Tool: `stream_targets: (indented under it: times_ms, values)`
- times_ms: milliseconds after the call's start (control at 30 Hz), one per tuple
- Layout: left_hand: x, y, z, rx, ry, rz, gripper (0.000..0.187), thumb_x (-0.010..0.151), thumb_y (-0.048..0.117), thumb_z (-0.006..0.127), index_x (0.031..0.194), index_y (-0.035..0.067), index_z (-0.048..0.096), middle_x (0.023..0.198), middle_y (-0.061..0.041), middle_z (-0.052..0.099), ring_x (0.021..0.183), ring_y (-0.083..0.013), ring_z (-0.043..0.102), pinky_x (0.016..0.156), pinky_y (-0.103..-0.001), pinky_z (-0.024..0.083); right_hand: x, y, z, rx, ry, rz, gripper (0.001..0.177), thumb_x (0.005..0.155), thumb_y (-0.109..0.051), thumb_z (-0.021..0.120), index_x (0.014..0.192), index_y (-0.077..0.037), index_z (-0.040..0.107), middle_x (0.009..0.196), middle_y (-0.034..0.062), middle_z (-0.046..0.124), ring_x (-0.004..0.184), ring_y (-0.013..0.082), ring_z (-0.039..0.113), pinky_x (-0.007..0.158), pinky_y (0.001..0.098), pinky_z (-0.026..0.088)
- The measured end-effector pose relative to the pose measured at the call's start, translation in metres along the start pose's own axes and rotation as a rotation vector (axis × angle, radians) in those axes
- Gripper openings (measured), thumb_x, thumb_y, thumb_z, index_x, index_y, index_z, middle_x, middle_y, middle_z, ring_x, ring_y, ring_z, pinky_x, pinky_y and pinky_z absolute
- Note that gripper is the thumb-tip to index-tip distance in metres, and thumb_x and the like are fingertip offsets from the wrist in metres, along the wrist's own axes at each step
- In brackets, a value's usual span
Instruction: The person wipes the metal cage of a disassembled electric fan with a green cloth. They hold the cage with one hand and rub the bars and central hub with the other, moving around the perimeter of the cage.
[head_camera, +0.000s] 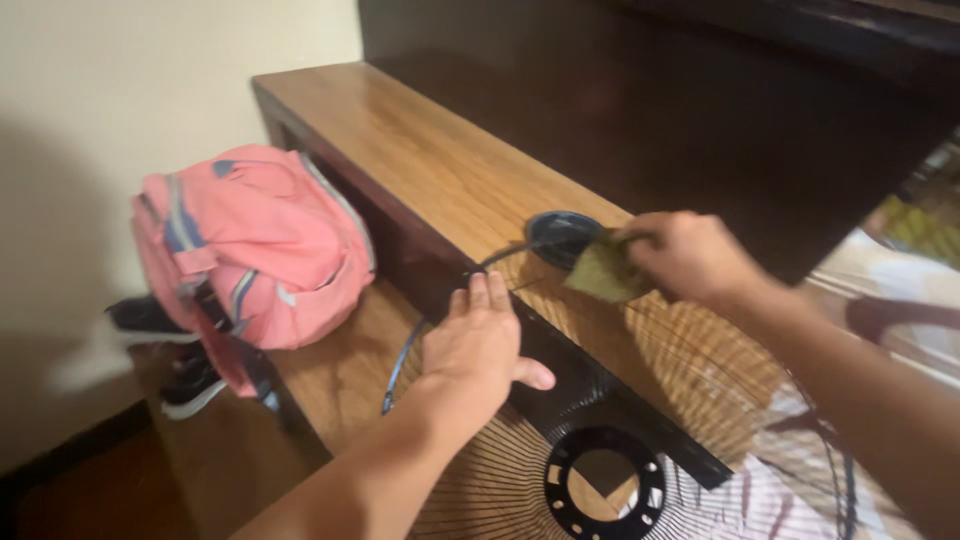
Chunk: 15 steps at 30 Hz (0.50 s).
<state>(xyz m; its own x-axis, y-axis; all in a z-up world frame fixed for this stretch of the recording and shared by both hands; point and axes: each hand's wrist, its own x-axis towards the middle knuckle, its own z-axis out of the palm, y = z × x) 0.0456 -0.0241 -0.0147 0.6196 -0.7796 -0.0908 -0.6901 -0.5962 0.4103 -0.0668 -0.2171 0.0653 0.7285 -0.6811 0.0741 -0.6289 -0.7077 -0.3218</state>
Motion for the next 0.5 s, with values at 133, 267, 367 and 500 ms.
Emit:
stream_targets:
  times_ms: [133,267,367,500]
  values:
    - [0.000,0.001,-0.003,-0.010,-0.025,-0.011,0.138,0.064,0.052,0.093,0.160,0.002,0.009,0.170,-0.015,0.014,0.155,-0.0316,0.022,0.117,-0.043,0.040,-0.028,0.014,0.033,-0.007,0.381,-0.501,0.028,0.086,-0.004,0.062,0.112,-0.004,0.074,0.102,0.0189,0.077,0.085,0.0334,0.076,0.079,0.0402,0.062]
    - [-0.005,-0.003,-0.005,-0.018,-0.036,0.011,0.137,0.066,0.048,0.094,0.161,0.002,0.006,0.170,-0.014,0.013,0.155,-0.0326,0.020,0.118,-0.044,0.039,-0.069,0.016,0.052,-0.115,0.422,-0.613,0.029,0.084,0.006,0.060,0.109,-0.001,0.073,0.104,0.0170,0.075,0.095,0.0325,0.074,0.085,0.0387,0.062]
    - [-0.006,-0.003,-0.006,0.006,-0.060,-0.008,0.138,0.066,0.045,0.095,0.161,0.001,0.005,0.171,-0.014,0.010,0.156,-0.0320,0.018,0.118,-0.043,0.039,-0.111,0.008,0.079,-0.201,0.494,-0.703,0.040,0.079,0.014,0.053,0.110,-0.003,0.073,0.112,0.0130,0.075,0.112,0.0290,0.071,0.100,0.0411,0.053]
    - [-0.005,-0.003,-0.005,0.003,-0.061,-0.030,0.134,0.068,0.045,0.094,0.161,0.004,0.006,0.171,-0.012,0.009,0.157,-0.0307,0.018,0.118,-0.044,0.040,-0.148,0.006,0.093,-0.234,0.478,-0.808,0.035,0.076,0.002,0.064,0.109,-0.006,0.072,0.120,0.0110,0.074,0.125,0.0290,0.065,0.109,0.0427,0.050]
